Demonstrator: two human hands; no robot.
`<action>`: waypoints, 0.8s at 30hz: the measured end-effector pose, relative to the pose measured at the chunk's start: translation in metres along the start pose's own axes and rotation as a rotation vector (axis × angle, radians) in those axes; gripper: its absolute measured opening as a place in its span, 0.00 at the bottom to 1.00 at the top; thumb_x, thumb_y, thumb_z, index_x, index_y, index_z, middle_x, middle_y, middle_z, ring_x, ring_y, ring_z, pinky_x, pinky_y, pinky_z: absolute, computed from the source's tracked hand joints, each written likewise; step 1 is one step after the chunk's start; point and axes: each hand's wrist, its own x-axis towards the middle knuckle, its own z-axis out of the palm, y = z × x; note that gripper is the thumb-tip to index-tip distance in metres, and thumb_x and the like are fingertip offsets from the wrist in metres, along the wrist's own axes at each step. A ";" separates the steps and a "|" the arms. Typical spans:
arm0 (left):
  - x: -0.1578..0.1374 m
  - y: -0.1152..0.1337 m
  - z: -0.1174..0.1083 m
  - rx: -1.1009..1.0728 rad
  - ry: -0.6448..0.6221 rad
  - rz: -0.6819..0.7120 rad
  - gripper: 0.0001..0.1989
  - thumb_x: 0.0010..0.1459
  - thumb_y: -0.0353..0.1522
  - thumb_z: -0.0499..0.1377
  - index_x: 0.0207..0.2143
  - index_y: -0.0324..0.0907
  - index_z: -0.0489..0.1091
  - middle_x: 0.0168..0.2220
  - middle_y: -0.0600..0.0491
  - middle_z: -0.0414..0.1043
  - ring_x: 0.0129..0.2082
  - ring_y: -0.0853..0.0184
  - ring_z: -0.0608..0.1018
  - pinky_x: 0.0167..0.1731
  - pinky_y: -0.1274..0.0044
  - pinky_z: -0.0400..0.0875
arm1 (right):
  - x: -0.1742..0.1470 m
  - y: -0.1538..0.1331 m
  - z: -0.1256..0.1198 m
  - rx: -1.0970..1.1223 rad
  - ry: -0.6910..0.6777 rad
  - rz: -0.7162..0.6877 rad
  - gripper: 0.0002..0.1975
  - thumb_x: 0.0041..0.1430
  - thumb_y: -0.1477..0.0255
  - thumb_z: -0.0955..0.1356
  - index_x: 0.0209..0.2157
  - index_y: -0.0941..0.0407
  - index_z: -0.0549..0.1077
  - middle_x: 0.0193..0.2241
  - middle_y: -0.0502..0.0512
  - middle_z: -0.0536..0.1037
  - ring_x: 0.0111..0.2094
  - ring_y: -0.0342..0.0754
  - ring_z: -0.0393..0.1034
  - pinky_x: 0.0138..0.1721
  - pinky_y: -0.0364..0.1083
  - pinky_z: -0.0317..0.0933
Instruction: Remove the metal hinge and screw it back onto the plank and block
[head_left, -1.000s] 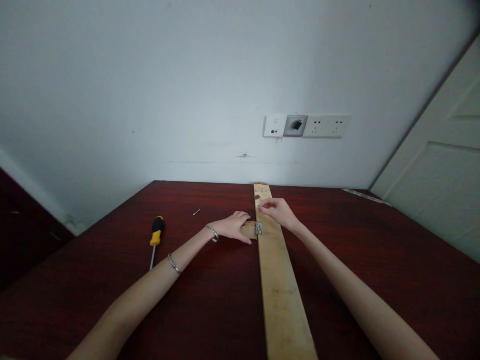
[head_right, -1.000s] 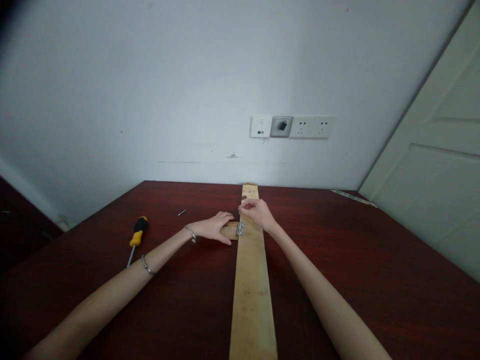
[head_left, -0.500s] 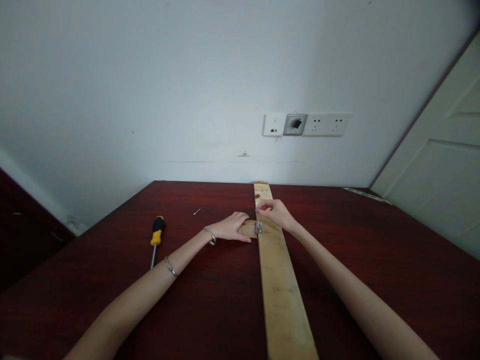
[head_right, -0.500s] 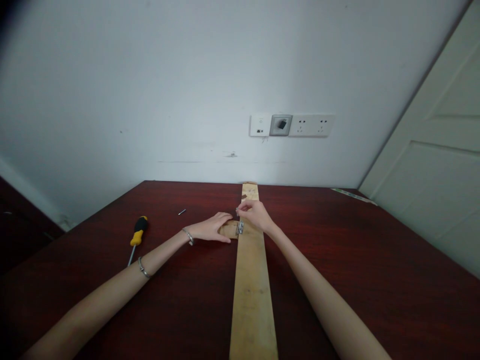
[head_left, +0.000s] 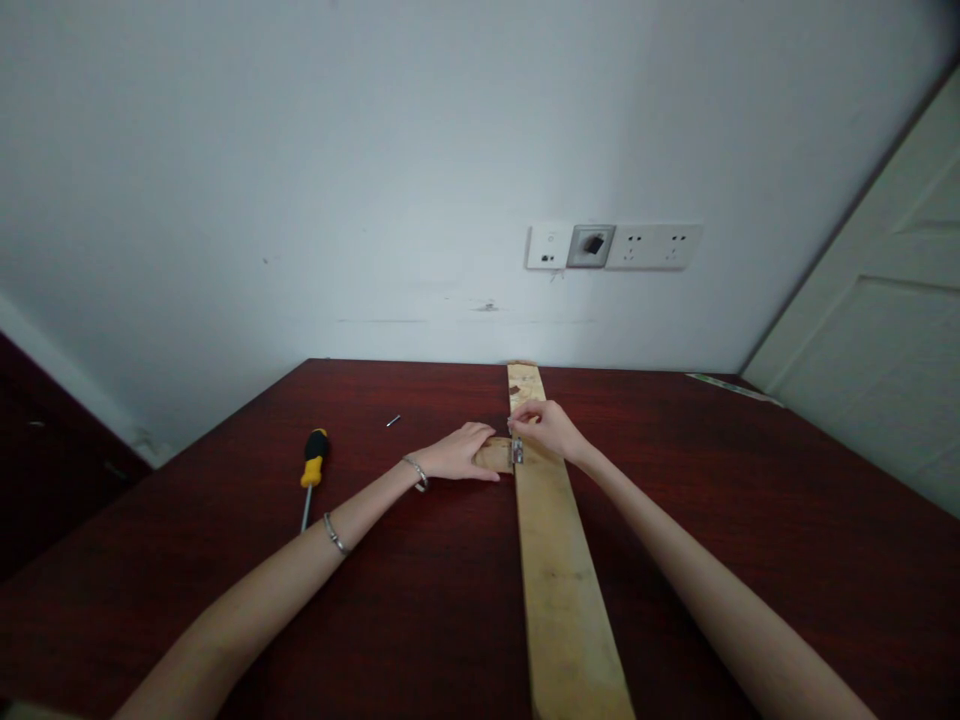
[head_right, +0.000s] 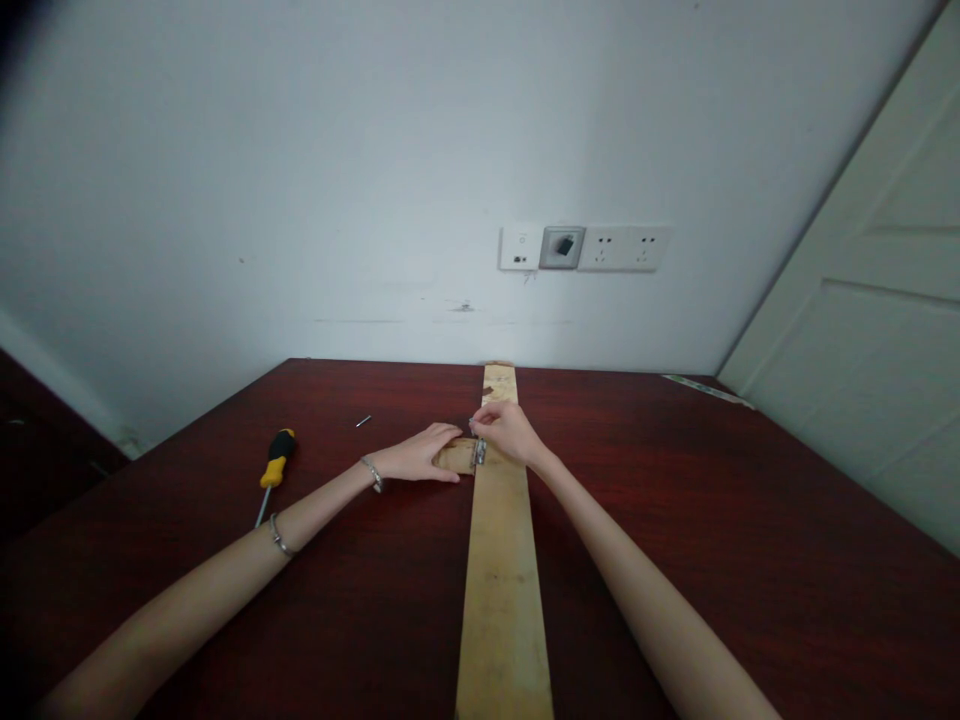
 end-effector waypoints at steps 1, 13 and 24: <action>0.000 0.000 0.000 0.004 0.005 -0.006 0.39 0.52 0.47 0.64 0.58 0.33 0.59 0.58 0.38 0.61 0.58 0.53 0.64 0.59 0.65 0.60 | 0.000 0.000 0.000 -0.004 -0.007 -0.003 0.07 0.49 0.70 0.68 0.24 0.58 0.77 0.25 0.54 0.81 0.28 0.46 0.73 0.32 0.43 0.64; 0.003 -0.003 0.007 0.063 0.047 -0.014 0.35 0.53 0.49 0.62 0.56 0.36 0.63 0.56 0.41 0.63 0.55 0.54 0.65 0.57 0.64 0.61 | 0.000 0.012 0.004 -0.042 -0.031 -0.049 0.07 0.49 0.70 0.69 0.24 0.57 0.78 0.28 0.54 0.80 0.32 0.48 0.72 0.37 0.45 0.64; 0.005 -0.005 0.008 0.059 0.067 -0.020 0.33 0.51 0.49 0.65 0.52 0.38 0.66 0.54 0.43 0.64 0.53 0.55 0.67 0.55 0.66 0.63 | 0.001 0.027 0.008 0.014 -0.045 -0.039 0.08 0.50 0.69 0.69 0.26 0.57 0.79 0.29 0.55 0.80 0.33 0.48 0.73 0.38 0.46 0.65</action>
